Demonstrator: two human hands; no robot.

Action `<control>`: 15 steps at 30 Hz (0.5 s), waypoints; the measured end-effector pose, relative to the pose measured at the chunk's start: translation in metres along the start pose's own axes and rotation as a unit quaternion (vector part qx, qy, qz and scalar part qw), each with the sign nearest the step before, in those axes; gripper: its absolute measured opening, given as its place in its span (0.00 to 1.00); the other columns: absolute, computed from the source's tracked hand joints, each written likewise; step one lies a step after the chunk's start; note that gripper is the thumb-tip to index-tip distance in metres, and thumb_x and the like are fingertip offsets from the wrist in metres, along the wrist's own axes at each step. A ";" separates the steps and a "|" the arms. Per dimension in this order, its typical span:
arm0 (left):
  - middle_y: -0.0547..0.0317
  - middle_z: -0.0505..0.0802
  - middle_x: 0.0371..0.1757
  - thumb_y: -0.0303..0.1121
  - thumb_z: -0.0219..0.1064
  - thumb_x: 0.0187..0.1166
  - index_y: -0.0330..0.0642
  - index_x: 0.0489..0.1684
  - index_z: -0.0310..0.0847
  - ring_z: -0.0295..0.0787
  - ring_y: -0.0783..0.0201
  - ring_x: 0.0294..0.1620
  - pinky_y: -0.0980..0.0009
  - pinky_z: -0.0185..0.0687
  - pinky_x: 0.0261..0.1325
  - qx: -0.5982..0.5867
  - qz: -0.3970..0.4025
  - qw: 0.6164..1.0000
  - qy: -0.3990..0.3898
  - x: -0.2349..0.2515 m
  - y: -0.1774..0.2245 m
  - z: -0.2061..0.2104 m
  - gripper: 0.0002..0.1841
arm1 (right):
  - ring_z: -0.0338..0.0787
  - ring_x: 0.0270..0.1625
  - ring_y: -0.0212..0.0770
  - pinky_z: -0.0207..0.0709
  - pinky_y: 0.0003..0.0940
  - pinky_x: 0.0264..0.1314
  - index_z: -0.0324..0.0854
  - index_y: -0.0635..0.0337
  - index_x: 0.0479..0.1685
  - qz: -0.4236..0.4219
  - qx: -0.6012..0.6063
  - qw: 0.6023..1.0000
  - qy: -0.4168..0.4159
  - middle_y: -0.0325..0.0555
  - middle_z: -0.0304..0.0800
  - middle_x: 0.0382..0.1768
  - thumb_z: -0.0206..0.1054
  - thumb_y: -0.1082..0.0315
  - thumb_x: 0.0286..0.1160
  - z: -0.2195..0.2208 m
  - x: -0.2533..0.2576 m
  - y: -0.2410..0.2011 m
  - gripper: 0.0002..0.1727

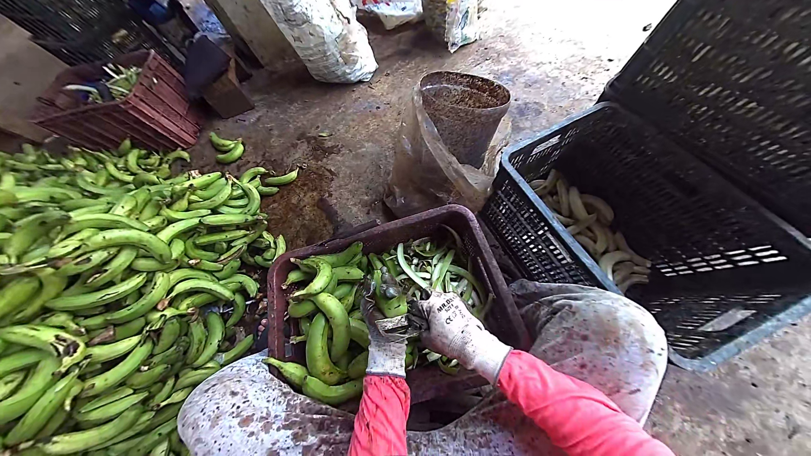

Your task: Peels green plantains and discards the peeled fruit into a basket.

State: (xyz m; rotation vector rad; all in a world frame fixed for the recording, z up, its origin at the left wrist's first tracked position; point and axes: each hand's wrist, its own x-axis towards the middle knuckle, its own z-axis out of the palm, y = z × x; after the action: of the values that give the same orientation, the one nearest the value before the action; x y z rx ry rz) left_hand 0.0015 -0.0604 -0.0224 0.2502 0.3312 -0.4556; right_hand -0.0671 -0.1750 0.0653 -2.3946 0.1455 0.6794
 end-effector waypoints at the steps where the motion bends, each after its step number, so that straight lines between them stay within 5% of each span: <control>1: 0.63 0.90 0.29 0.42 0.35 0.93 0.45 0.41 0.78 0.89 0.72 0.26 0.78 0.87 0.29 0.014 0.000 1.000 0.006 0.001 -0.001 -0.002 0.23 | 0.85 0.68 0.59 0.73 0.61 0.70 0.87 0.58 0.56 0.012 -0.002 1.000 -0.005 0.60 0.86 0.63 0.65 0.61 0.77 0.002 0.002 0.001 0.15; 4: 0.67 0.85 0.25 0.46 0.33 0.93 0.52 0.37 0.76 0.84 0.72 0.22 0.75 0.84 0.25 0.144 0.013 0.987 0.070 -0.009 -0.004 -0.005 0.24 | 0.87 0.67 0.63 0.77 0.67 0.67 0.87 0.56 0.59 0.122 0.011 0.992 0.003 0.61 0.86 0.66 0.62 0.54 0.83 0.011 0.018 0.022 0.19; 7: 0.62 0.90 0.24 0.50 0.31 0.91 0.47 0.43 0.81 0.88 0.68 0.19 0.72 0.86 0.19 0.086 -0.024 0.995 0.039 -0.021 0.004 -0.007 0.29 | 0.86 0.71 0.61 0.76 0.66 0.70 0.84 0.60 0.63 0.229 0.068 0.971 0.031 0.61 0.86 0.68 0.64 0.57 0.79 -0.003 0.027 0.054 0.21; 10: 0.54 0.92 0.43 0.58 0.33 0.90 0.43 0.64 0.76 0.88 0.67 0.21 0.74 0.85 0.18 0.086 -0.081 0.993 -0.005 -0.023 0.019 -0.007 0.32 | 0.83 0.74 0.59 0.75 0.59 0.75 0.81 0.59 0.69 0.157 0.080 0.984 0.031 0.63 0.80 0.72 0.63 0.66 0.81 -0.026 0.015 0.040 0.19; 12: 0.54 0.91 0.37 0.53 0.35 0.94 0.45 0.67 0.76 0.89 0.66 0.22 0.72 0.87 0.19 0.215 -0.044 0.975 0.030 -0.021 0.022 0.004 0.28 | 0.83 0.72 0.61 0.76 0.59 0.74 0.82 0.57 0.67 0.093 0.024 0.995 0.028 0.64 0.81 0.69 0.62 0.68 0.81 -0.017 0.020 0.038 0.17; 15: 0.51 0.95 0.44 0.48 0.37 0.95 0.48 0.76 0.71 0.94 0.60 0.34 0.65 0.92 0.32 0.347 0.003 0.936 0.049 -0.025 0.018 0.025 0.24 | 0.81 0.72 0.68 0.74 0.66 0.73 0.86 0.55 0.64 0.022 -0.068 0.997 0.015 0.66 0.82 0.69 0.66 0.72 0.75 -0.004 0.024 0.026 0.18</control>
State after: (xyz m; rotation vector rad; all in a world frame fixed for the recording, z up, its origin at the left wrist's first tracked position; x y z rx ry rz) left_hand -0.0046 -0.0425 0.0128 0.9674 0.2563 -0.5433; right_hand -0.0514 -0.1969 0.0413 -2.5389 0.1694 0.6925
